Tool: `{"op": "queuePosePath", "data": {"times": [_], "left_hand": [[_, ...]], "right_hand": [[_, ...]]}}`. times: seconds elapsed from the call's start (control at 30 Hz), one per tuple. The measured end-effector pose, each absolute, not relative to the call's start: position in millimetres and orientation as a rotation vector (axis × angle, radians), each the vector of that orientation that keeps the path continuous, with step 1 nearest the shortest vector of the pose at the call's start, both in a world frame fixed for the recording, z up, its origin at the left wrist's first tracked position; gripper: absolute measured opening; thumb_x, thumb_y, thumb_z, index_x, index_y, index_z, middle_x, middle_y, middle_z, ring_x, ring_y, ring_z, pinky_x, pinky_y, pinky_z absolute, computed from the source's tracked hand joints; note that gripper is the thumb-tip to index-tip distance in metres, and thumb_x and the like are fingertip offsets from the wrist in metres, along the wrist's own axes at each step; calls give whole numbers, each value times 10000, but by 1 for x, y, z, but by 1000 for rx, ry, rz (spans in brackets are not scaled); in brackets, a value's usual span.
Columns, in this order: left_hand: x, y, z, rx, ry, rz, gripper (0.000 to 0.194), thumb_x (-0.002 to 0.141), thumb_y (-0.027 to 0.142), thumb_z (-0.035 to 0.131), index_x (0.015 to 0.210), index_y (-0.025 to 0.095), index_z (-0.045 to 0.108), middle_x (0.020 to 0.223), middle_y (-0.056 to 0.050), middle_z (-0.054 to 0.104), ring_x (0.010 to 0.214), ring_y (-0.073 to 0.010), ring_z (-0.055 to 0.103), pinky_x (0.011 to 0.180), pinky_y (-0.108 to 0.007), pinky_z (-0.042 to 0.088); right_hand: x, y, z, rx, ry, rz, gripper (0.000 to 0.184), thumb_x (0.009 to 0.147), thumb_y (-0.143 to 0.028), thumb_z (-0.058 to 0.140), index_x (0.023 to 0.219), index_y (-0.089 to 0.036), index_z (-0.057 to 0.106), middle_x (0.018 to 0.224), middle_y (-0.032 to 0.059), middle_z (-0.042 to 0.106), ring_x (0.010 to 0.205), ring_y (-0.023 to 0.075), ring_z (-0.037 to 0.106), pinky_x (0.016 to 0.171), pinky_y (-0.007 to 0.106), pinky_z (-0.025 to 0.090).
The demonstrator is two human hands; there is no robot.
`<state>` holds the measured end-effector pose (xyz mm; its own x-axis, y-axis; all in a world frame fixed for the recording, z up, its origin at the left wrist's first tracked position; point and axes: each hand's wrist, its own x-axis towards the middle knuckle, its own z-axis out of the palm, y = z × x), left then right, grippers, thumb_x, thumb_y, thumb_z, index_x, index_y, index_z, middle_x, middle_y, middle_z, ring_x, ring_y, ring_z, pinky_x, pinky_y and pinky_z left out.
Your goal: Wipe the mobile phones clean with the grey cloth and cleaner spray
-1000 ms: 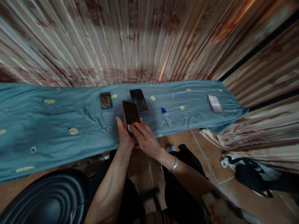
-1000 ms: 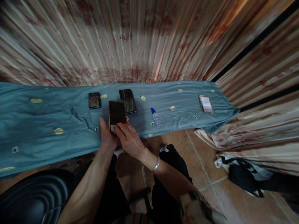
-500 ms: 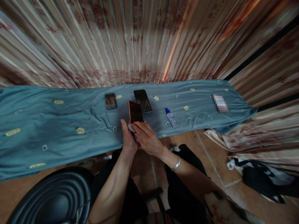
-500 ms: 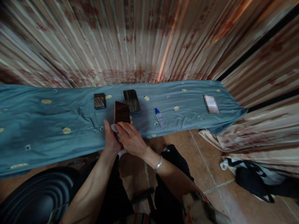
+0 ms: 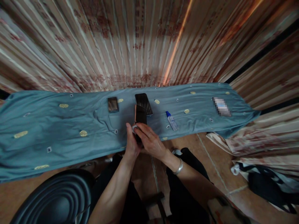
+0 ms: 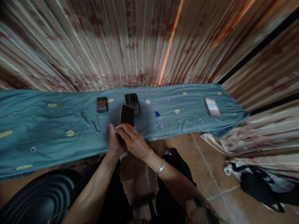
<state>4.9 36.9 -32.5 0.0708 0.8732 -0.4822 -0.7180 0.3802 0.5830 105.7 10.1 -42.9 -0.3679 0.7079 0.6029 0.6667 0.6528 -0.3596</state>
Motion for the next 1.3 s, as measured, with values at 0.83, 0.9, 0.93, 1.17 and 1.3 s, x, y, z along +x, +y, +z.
{"op": "queuePosePath", "data": {"times": [0.83,0.9,0.93,1.17,1.3], "left_hand": [[2,14,-44,690,993,1020,564,721,472,763,1186,158,704,1205,-110,711,1249,-307,578,988,-413,514],[1,12,-40,686,1013,925,674,686,491,782,1261,159,663,1135,-119,731,1138,-323,643,821,-395,581],[1,11,-39,684,1014,892,712,675,503,785,1279,153,649,1095,-122,739,1078,-323,668,746,-376,592],[-4,6,-31,568,932,840,611,706,392,785,1252,151,656,1059,-125,745,963,-294,719,691,-348,613],[-11,5,-26,475,853,847,490,763,300,740,1224,157,662,1043,-120,754,1025,-311,713,776,-392,619]], "right_hand": [[144,36,-43,-1247,-2079,38,369,975,-117,413,1266,-180,632,1371,115,608,1437,237,392,1161,470,424],[150,41,-42,-1303,-2064,56,366,975,-124,417,1270,-174,629,1390,120,594,1439,240,386,1162,474,414],[152,43,-42,-1319,-2053,67,370,975,-120,409,1271,-166,626,1395,124,590,1437,240,387,1160,470,411],[167,56,-41,-1325,-1893,357,356,981,-193,406,1260,-224,626,1234,86,684,1196,206,611,1036,429,484],[178,61,-41,-1322,-1752,644,308,963,-288,454,1163,-222,678,1060,53,739,989,206,681,891,378,522]]}}
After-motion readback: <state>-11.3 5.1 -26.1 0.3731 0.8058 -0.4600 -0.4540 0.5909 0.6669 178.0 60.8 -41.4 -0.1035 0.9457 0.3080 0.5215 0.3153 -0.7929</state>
